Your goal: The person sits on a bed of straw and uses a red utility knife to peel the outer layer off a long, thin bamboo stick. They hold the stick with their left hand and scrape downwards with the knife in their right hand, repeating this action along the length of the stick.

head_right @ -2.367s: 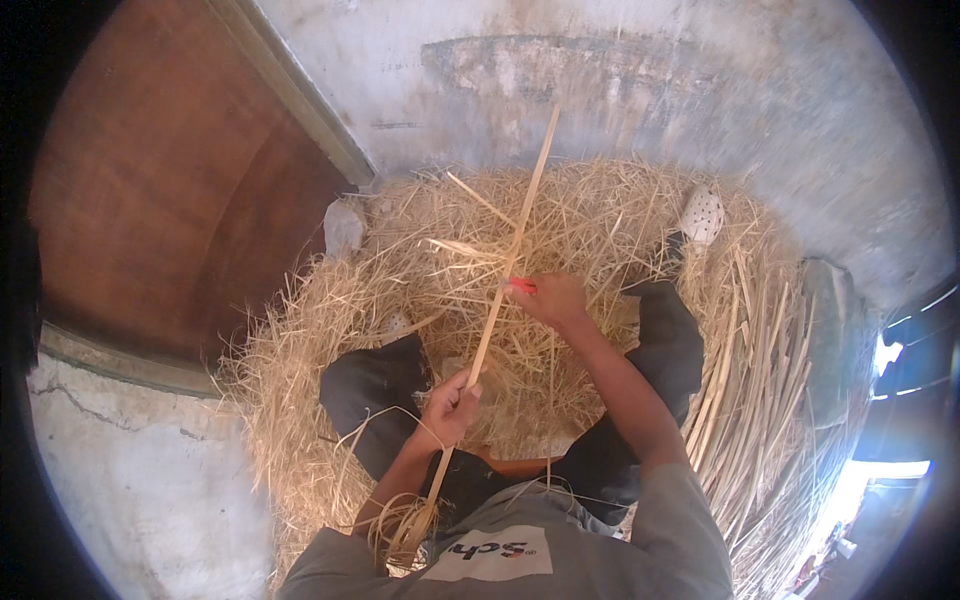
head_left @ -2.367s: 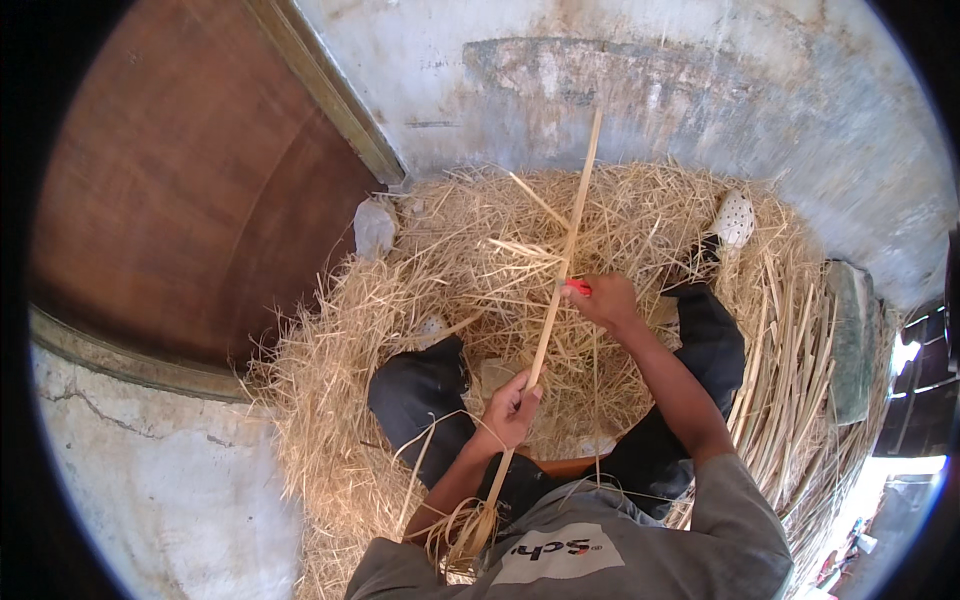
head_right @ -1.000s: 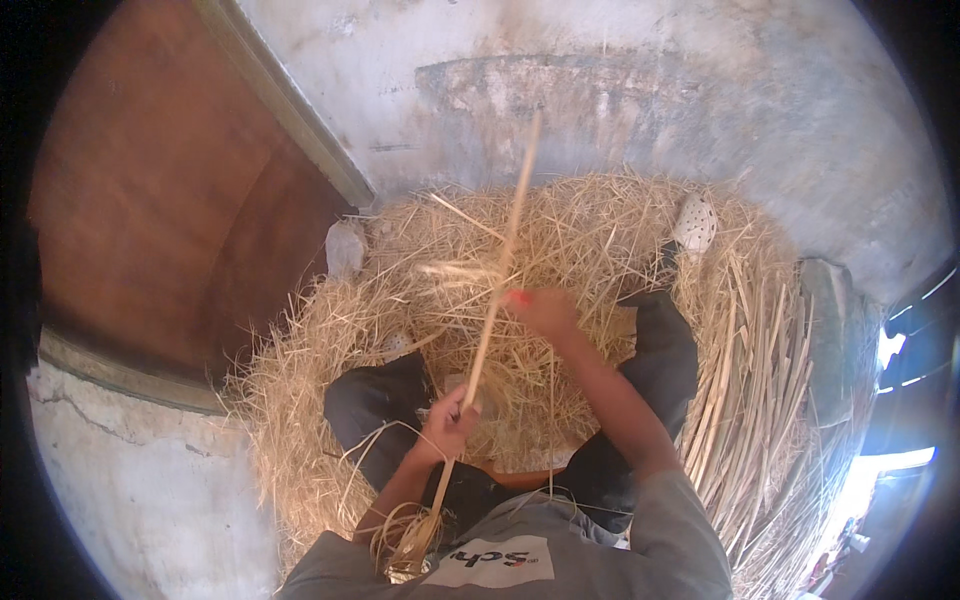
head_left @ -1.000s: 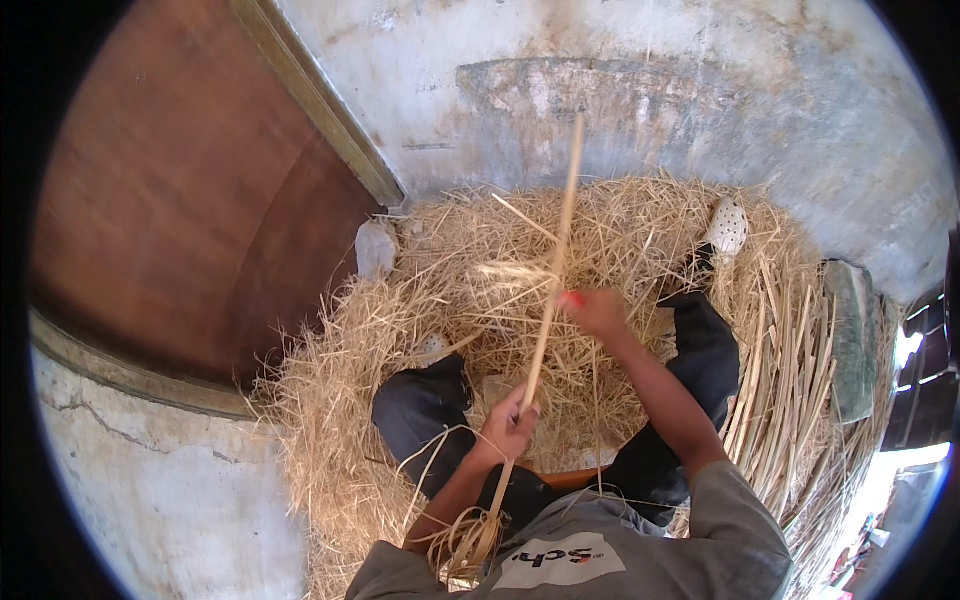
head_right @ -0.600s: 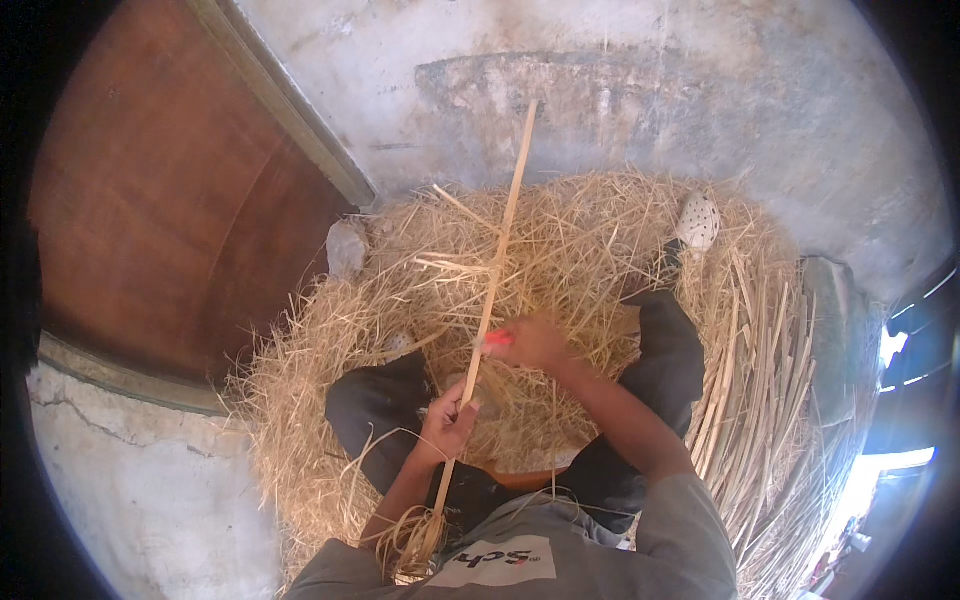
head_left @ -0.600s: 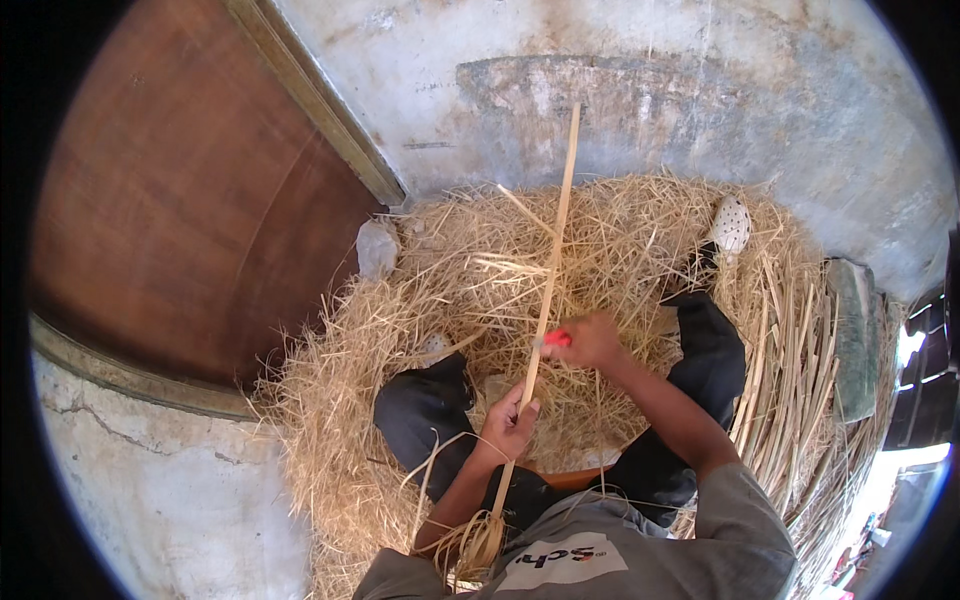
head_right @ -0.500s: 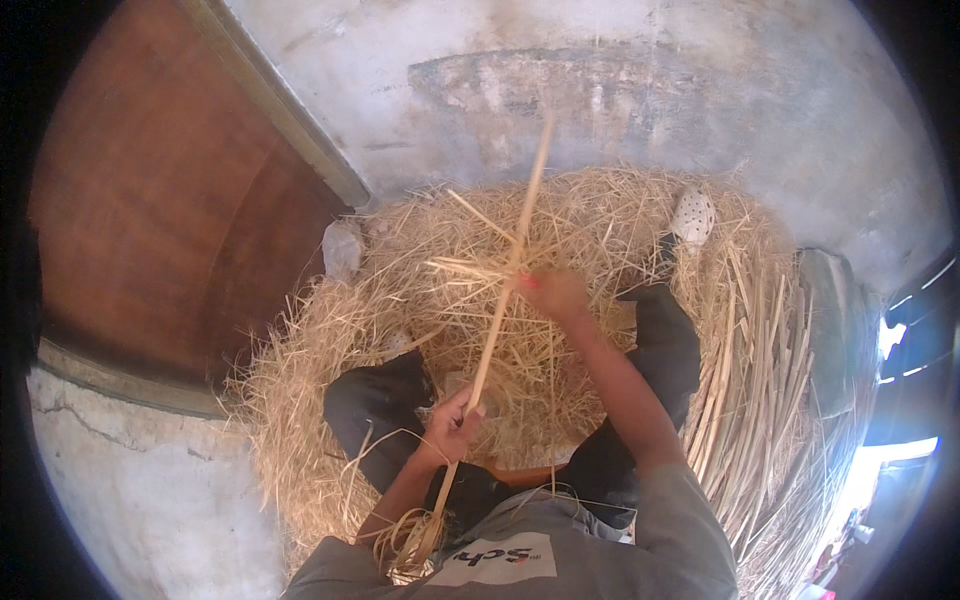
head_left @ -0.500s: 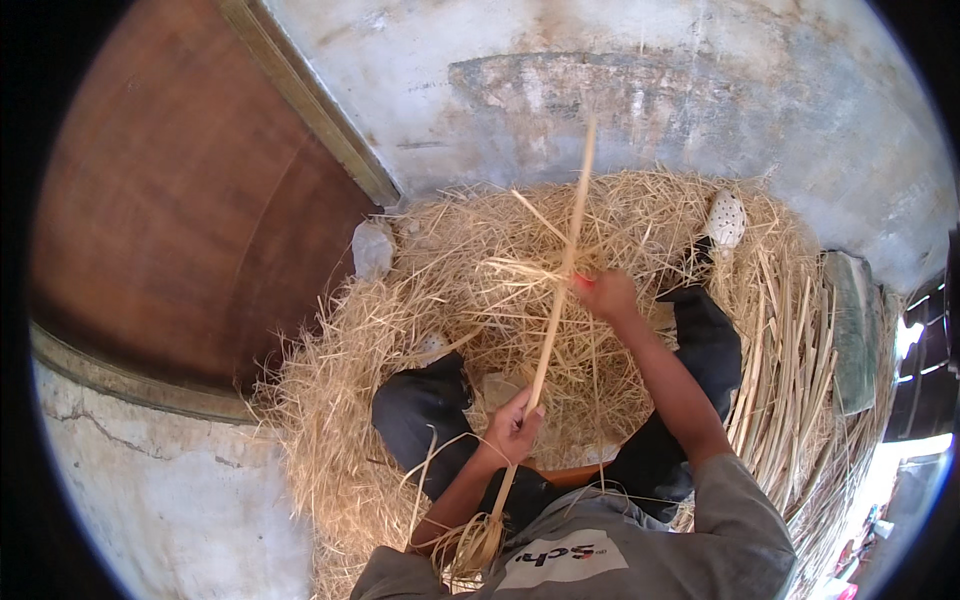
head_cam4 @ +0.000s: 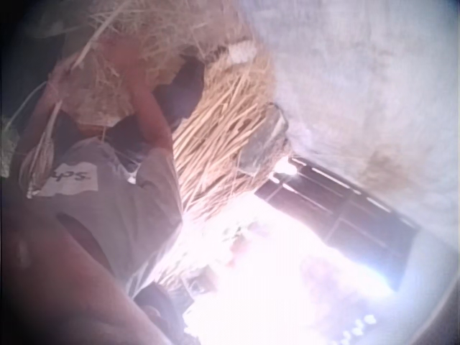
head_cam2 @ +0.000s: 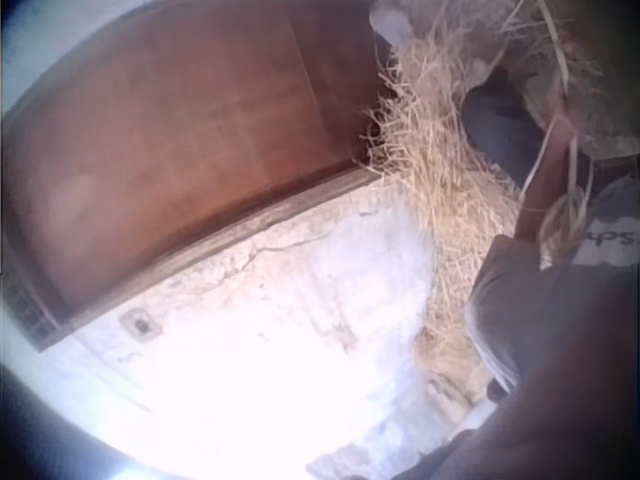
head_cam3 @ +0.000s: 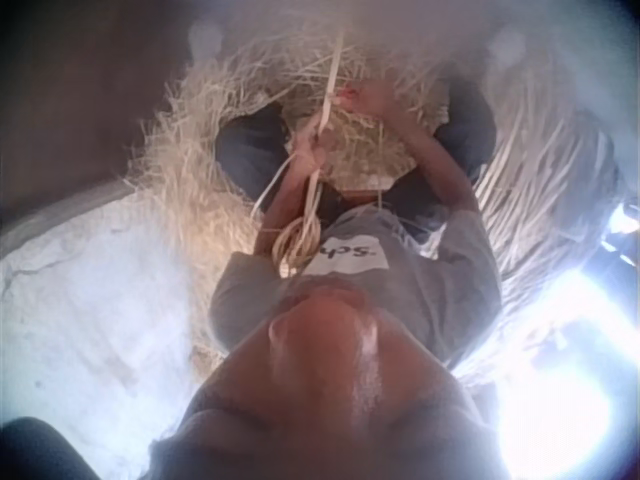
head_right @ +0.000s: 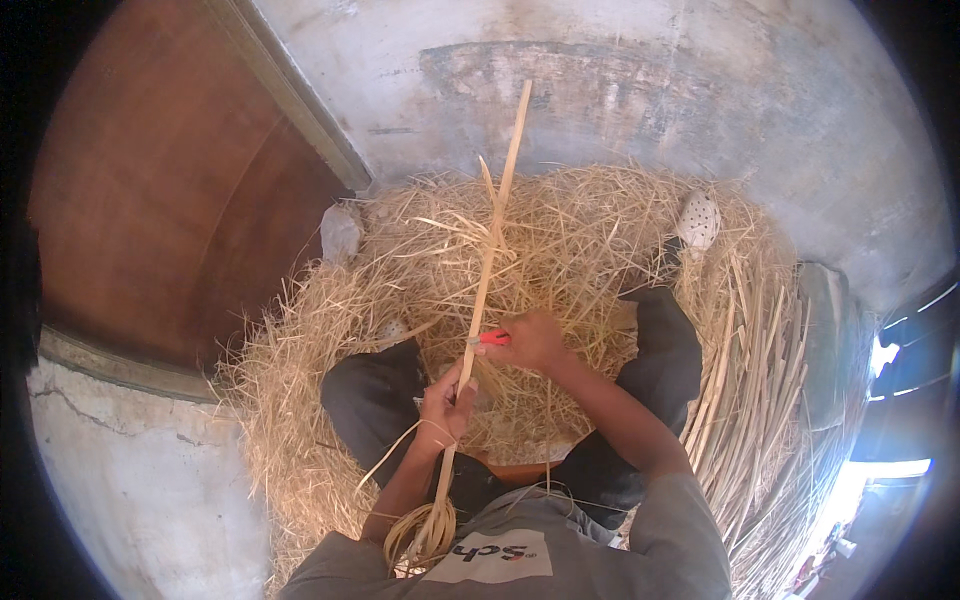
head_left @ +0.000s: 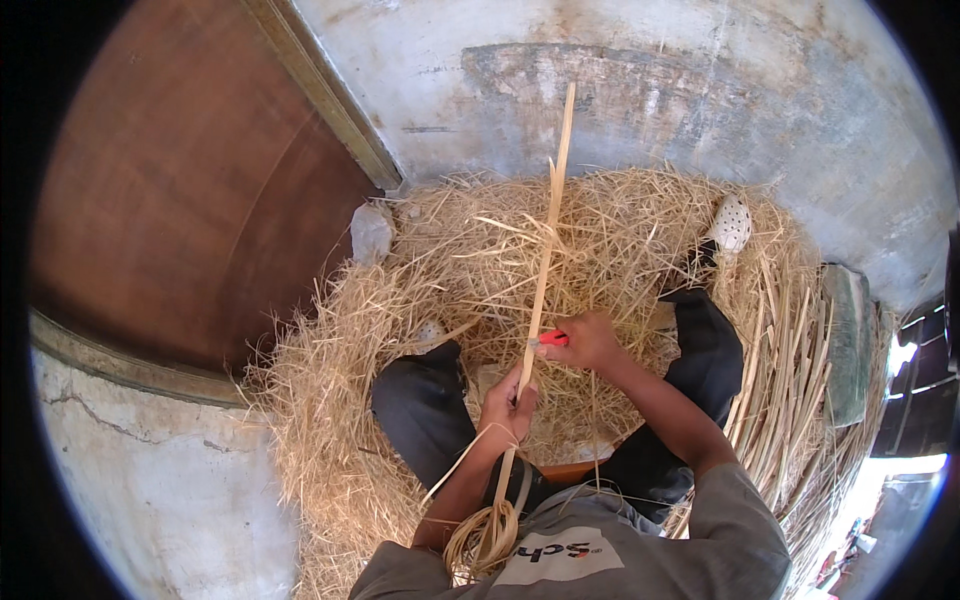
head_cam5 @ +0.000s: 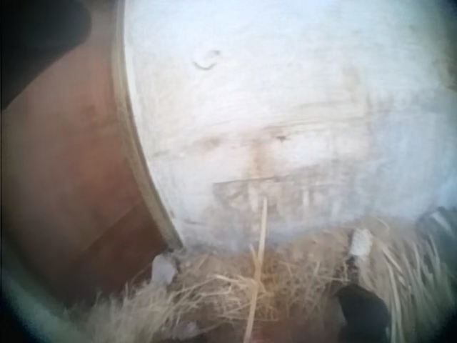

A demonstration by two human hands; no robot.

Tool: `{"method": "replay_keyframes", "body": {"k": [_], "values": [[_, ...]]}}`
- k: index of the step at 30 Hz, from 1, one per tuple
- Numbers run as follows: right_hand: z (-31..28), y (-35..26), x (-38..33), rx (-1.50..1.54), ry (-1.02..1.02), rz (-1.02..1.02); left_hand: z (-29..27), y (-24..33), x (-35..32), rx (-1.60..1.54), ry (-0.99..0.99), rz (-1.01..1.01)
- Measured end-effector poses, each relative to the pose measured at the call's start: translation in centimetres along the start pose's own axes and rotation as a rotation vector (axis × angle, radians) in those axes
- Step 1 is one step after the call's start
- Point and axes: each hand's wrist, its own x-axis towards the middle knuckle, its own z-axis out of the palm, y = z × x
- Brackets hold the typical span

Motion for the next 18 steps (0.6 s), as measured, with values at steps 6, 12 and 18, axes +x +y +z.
{"method": "replay_keyframes", "body": {"k": [6,12,18], "values": [[2.2,2.2,1.1,-0.01,0.122,0.016,-0.9,-1.8,-0.1,-0.005,-0.017,-0.051],[2.0,1.7,1.3,-0.001,0.192,-0.012,-0.9,-2.8,-0.9,-0.032,-0.045,-0.009],[1.6,8.6,3.5,-0.151,0.247,0.314,-0.4,-2.2,-0.9,0.005,-0.157,-0.032]]}}
